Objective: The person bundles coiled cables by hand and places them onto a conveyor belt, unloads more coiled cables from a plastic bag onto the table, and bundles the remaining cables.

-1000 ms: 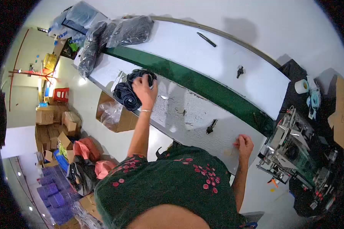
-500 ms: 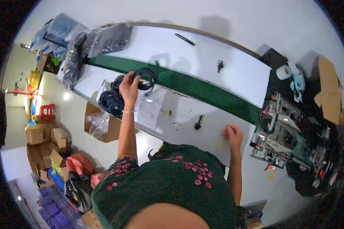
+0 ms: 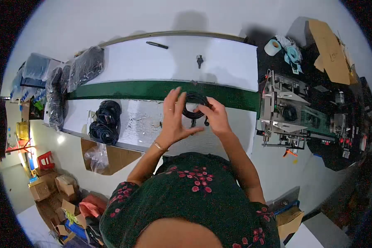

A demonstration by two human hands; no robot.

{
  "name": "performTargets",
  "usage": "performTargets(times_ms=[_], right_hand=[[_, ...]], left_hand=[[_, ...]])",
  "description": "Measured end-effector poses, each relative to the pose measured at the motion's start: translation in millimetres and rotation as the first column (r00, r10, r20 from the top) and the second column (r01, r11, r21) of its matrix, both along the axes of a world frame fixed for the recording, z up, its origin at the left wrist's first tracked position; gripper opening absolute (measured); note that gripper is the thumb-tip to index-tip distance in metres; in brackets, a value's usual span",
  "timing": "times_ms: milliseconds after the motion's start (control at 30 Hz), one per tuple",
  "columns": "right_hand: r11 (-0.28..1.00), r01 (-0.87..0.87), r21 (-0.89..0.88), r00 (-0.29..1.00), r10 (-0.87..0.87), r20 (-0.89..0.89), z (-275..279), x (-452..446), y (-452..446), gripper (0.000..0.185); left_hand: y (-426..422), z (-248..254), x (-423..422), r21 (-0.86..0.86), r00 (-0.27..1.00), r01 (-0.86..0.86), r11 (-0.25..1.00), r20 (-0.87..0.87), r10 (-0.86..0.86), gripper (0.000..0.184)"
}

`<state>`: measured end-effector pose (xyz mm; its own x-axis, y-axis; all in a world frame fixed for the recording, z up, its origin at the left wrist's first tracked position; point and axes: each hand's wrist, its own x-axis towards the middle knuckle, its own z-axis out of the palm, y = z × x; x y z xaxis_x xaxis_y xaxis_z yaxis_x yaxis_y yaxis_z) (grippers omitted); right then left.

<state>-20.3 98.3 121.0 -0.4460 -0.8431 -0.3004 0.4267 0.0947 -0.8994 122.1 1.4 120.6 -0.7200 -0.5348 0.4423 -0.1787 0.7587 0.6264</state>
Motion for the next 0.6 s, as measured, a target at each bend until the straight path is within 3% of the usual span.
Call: performTargets(times_ms=[67,167,233,333,400,433,500,600], right_hand=[[0.999,-0.001,-0.034,0.995,0.004,0.097,4,4,3,0.020],[0.985,0.052,-0.165,0.943,0.006,0.334,10,1,1,0.021],[0.986,0.057,-0.158,0.925,0.007,0.381,-7,-3,3,0.020],[0.987,0.008,-0.160,0.931,0.051,0.361,8,-9,8,0.019],[0.999,0.008,-0.048,0.991,-0.001,0.134,-4,-17,11,0.017],[0.998,0.037,-0.046,0.991,-0.031,0.131,-8,-22,18,0.017],[0.994,0.108,0.002,0.968,-0.104,-0.227,-14,-30,30,0.019],[0.978,0.151,0.141,0.986,-0.139,-0.087,-22,-46,53,0.021]], left_hand=[[7,9,-10,-0.107,0.988,0.085,0.991,0.138,-0.070,0.087],[-4,10,-25,-0.172,0.973,0.143,0.975,0.206,-0.106,0.078],[-9,10,-34,-0.183,0.965,0.181,0.966,0.223,-0.139,0.068],[-12,-7,-46,-0.085,0.971,0.224,0.971,0.110,-0.214,0.055],[-16,-15,-50,-0.153,0.973,0.214,0.965,0.120,-0.197,0.053],[-21,-18,-54,-0.151,0.967,0.242,0.958,0.117,-0.226,0.053],[-32,-24,-60,-0.238,0.960,0.172,0.956,0.257,-0.109,0.051],[-48,-39,-80,-0.306,0.930,0.122,0.944,0.369,-0.001,0.060]])
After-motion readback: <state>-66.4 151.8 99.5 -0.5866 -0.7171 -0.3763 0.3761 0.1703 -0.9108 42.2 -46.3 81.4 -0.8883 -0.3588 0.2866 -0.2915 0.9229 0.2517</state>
